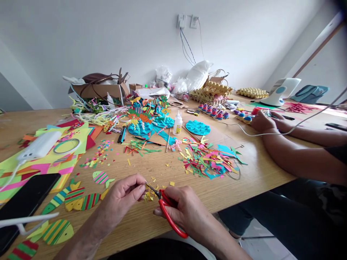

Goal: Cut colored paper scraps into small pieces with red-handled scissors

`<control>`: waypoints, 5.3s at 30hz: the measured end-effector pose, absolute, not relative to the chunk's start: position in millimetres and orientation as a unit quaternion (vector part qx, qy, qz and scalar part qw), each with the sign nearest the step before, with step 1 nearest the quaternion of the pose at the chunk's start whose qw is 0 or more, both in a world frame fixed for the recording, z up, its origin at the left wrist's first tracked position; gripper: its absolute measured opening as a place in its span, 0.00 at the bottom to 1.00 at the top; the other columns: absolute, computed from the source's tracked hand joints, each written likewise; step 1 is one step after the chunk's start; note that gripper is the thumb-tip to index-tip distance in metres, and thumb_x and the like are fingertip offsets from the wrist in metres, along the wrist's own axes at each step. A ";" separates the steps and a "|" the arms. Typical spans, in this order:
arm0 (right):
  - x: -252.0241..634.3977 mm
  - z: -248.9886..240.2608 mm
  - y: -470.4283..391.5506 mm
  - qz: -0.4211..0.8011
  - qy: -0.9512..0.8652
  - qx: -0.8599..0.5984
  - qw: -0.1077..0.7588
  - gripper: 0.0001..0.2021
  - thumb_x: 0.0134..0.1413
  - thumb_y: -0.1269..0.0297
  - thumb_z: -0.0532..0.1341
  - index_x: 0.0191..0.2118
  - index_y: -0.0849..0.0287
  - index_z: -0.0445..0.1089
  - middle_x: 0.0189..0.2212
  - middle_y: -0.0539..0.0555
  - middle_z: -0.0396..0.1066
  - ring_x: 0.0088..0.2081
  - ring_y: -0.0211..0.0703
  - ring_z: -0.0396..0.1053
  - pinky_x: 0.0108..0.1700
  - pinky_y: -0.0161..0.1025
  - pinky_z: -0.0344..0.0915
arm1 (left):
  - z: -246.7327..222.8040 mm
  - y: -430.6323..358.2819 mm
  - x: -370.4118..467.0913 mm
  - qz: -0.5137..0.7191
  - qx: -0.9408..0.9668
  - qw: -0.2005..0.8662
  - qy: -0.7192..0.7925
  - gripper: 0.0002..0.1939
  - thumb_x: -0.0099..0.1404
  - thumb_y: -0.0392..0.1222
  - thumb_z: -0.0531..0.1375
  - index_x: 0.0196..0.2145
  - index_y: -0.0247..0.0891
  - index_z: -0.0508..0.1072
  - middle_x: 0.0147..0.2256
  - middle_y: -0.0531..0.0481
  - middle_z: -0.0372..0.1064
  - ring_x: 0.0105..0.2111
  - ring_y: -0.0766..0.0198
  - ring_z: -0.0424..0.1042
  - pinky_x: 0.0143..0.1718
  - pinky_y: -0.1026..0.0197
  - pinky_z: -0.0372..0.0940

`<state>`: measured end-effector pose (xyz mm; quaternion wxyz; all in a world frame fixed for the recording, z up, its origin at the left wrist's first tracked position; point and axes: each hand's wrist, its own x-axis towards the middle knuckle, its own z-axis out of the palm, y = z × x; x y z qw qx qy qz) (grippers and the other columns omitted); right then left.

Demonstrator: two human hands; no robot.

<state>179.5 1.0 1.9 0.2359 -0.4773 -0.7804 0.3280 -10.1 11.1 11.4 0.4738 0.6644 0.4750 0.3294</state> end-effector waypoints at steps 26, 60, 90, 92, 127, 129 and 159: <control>184.4 8.0 2.4 0.272 -0.813 -0.494 0.144 0.16 0.49 0.52 0.61 0.22 0.60 0.63 0.16 0.44 0.56 0.19 0.31 0.50 0.21 0.30 0.44 | 17.4 20.4 -27.6 0.279 0.697 0.437 0.496 0.09 0.57 0.42 0.51 0.22 0.39 0.64 0.20 0.58 0.56 0.23 0.67 0.58 0.25 0.67 0.56; 214.1 -2.3 18.4 0.174 -0.798 -0.571 0.078 0.08 0.49 0.62 0.58 0.23 0.58 0.61 0.21 0.53 0.68 0.24 0.41 0.64 0.25 0.34 0.48 | 14.9 110.4 -159.1 -0.017 0.726 0.035 0.686 0.09 0.56 0.38 0.51 0.20 0.40 0.66 0.21 0.52 0.68 0.25 0.60 0.67 0.23 0.64 0.52; 190.4 -21.9 35.6 0.134 -0.774 -0.599 0.159 0.04 0.50 0.73 0.55 0.32 0.61 0.66 0.29 0.57 0.72 0.29 0.43 0.67 0.27 0.34 0.50 | -8.8 9.9 8.1 0.237 0.778 0.314 0.490 0.09 0.61 0.36 0.49 0.27 0.38 0.67 0.24 0.54 0.64 0.25 0.64 0.66 0.28 0.66 0.60; 192.6 -21.2 36.5 0.145 -0.765 -0.603 0.173 0.04 0.50 0.73 0.55 0.30 0.61 0.65 0.26 0.54 0.71 0.27 0.40 0.66 0.26 0.33 0.50 | -11.0 10.1 9.1 0.266 0.738 0.367 0.499 0.09 0.60 0.39 0.50 0.27 0.38 0.67 0.23 0.55 0.62 0.24 0.64 0.64 0.26 0.66 0.59; 161.9 3.6 41.3 0.464 -0.624 -0.460 0.429 0.09 0.44 0.62 0.61 0.25 0.58 0.60 0.21 0.48 0.63 0.24 0.36 0.61 0.27 0.32 0.58 | 12.6 30.8 19.8 0.402 0.537 0.553 0.494 0.13 0.59 0.46 0.55 0.21 0.38 0.64 0.19 0.57 0.59 0.21 0.68 0.60 0.23 0.68 0.57; 162.0 4.2 42.0 0.498 -0.602 -0.449 0.434 0.09 0.44 0.61 0.61 0.26 0.58 0.60 0.22 0.47 0.62 0.25 0.36 0.60 0.27 0.32 0.58 | 14.7 33.1 18.6 0.386 0.576 0.511 0.508 0.12 0.60 0.44 0.53 0.21 0.39 0.63 0.18 0.58 0.57 0.21 0.68 0.59 0.23 0.68 0.56; 156.3 16.4 64.0 0.470 -0.588 -0.493 0.436 0.03 0.39 0.73 0.56 0.24 0.59 0.61 0.20 0.46 0.62 0.24 0.34 0.60 0.27 0.30 0.58 | 20.5 52.9 4.6 0.310 0.677 0.398 0.536 0.10 0.58 0.40 0.52 0.20 0.39 0.63 0.18 0.58 0.56 0.20 0.66 0.58 0.22 0.68 0.56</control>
